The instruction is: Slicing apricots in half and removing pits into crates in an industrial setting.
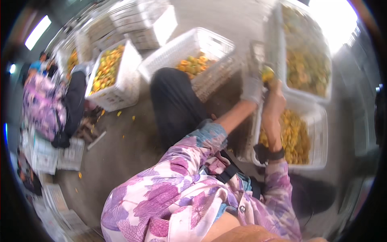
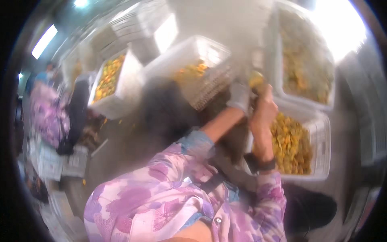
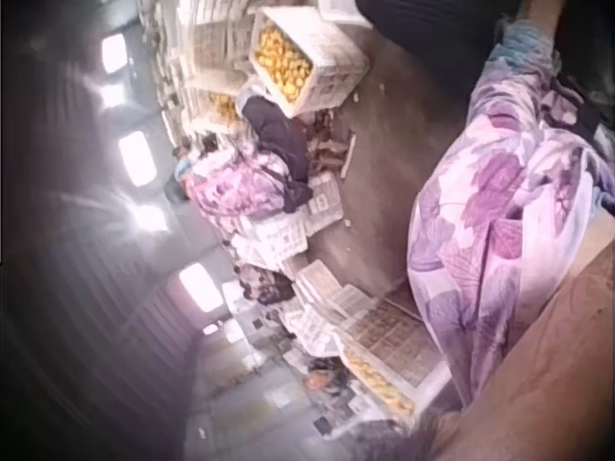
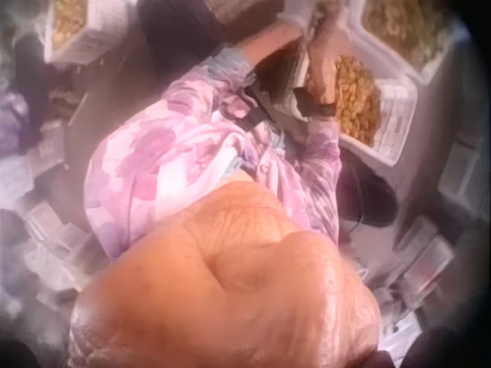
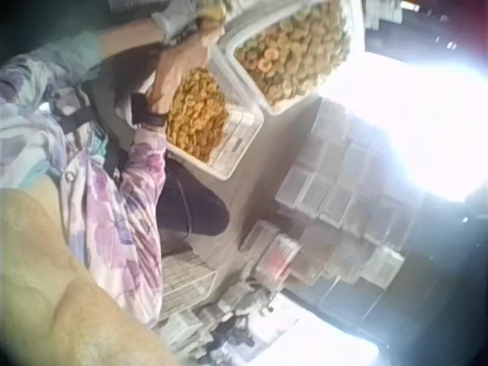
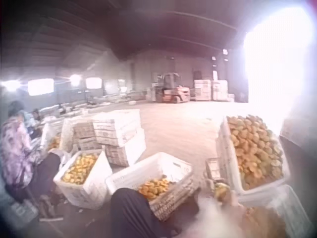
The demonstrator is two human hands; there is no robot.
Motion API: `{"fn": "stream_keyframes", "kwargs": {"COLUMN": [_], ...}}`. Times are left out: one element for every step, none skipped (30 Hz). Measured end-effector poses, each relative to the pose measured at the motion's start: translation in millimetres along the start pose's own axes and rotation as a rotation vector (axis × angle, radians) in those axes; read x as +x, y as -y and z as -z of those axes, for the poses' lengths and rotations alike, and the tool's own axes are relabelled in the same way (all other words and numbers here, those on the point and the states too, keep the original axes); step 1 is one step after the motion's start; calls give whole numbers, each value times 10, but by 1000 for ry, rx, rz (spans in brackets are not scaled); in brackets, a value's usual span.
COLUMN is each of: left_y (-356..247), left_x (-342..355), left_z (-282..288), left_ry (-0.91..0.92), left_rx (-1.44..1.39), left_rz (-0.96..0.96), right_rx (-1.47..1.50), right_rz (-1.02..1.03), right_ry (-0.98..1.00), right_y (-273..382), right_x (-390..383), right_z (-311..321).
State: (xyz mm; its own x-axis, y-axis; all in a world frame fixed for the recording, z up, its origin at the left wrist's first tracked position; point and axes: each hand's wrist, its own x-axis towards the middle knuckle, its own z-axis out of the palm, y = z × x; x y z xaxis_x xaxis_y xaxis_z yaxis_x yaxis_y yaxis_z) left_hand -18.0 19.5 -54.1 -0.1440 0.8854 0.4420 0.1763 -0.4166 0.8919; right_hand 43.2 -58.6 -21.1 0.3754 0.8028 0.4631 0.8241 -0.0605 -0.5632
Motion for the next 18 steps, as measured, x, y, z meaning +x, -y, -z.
{"fn": "stream_keyframes", "kwargs": {"left_y": [59, 117, 105, 97, 78, -86, -273, -461, -569, -660, -741, -782, -755, -717, -657, -599, -543, -529], "left_x": [-32, -52, -83, -80, -92, -137, -167, -206, -216, -225, -244, -263, -250, -221, -216, -212, -212, -202], "left_z": [-52, -33, -75, -109, 13, 30, 40, 79, 154, 224, 322, 375, 330, 298, 253, 214, 179, 181], "left_ry": [-50, -126, -194, -292, -239, -155, -60, 42, 145, 113, 85, 60, 68, 54, 41, 28, 16, 4], "left_rx": [119, 214, 275, 358, 105, -184, -476, -767, -1056, -944, -833, -727, -775, -764, -754, -744, -735, -723], "left_rz": [-66, -125, -179, -240, -109, 11, 123, 234, 337, 298, 262, 227, 225, 206, 195, 184, 172, 164], "right_rx": [-66, -109, 289, 614, 947, 1191, 1184, 1174, 1169, 1108, 1025, 902, 767, 609, 483, 412, 369, 355], "right_rz": [-62, -102, -312, -368, -456, -396, -376, -361, -342, -318, -279, -214, -126, -4, 98, 180, 230, 245], "right_ry": [26, 60, 55, 70, 88, 59, 32, 2, -12, -35, -37, -22, -2, 7, 25, 43, 73, 116], "right_y": [-79, -68, -41, -35, -91, -160, -177, -168, -90, -106, -99, -120, -142, -160, -189, -205, -222, -246], "right_x": [18, 23, 43, 40, 30, 7, 3, -14, -38, -41, -24, -12, -9, 14, 54, 80, 91, 112], "right_z": [-50, -109, -49, 2, -57, -51, -84, -102, -135, -125, -121, -79, -58, -53, -66, -72, -65, -53]}}
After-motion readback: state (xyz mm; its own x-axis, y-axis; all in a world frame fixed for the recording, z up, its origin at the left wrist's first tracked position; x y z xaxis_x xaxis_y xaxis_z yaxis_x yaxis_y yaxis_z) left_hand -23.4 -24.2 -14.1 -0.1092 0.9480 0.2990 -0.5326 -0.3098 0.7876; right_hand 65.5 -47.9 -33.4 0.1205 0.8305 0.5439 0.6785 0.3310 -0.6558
